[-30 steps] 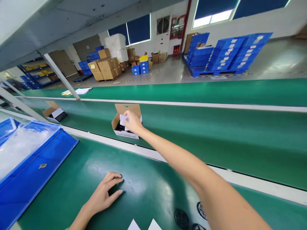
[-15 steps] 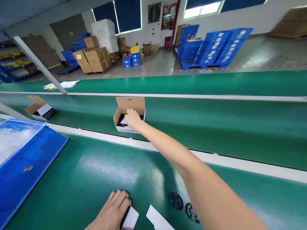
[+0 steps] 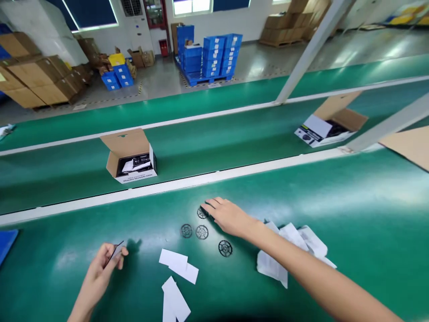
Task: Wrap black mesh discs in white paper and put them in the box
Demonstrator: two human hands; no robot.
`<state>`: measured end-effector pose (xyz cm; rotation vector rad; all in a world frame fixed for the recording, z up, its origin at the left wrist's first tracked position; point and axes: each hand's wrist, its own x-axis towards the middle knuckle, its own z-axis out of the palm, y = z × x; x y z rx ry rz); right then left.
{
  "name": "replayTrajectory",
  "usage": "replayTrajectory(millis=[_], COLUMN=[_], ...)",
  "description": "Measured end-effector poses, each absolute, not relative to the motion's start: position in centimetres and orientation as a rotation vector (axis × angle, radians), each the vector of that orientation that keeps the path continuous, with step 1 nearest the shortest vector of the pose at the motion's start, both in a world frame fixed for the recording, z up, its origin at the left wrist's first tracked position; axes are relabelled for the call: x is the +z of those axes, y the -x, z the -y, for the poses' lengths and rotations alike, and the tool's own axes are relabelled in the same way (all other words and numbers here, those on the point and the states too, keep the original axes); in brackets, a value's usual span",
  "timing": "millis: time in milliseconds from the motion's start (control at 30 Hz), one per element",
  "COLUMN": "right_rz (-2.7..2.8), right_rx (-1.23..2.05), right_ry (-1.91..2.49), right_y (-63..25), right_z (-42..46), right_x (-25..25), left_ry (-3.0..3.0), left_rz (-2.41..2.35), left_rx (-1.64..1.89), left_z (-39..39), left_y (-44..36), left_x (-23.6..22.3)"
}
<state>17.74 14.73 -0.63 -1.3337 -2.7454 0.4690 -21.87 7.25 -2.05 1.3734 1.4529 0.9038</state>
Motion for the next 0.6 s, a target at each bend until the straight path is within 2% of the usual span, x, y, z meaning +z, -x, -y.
replayTrajectory(millis=[200,400,600], right_rz=[2.338,2.405,2.34], right_rx=[0.548,0.483,0.611], right_ry=[1.5,1.413,1.481], right_y=[-19.7,-18.9,-18.9], right_z=[-11.5,-9.9,-9.6], right_x=[-3.1,-2.5,-2.5], left_ry=[-0.951,-0.85,-0.913], left_rz=[-1.348,-1.138,-1.209], left_rx=[1.133,0.959,0.894], left_z=[-4.2,-0.6,0.8], left_y=[16.0,6.1,2.5], left_x=[0.5,1.0,0.5])
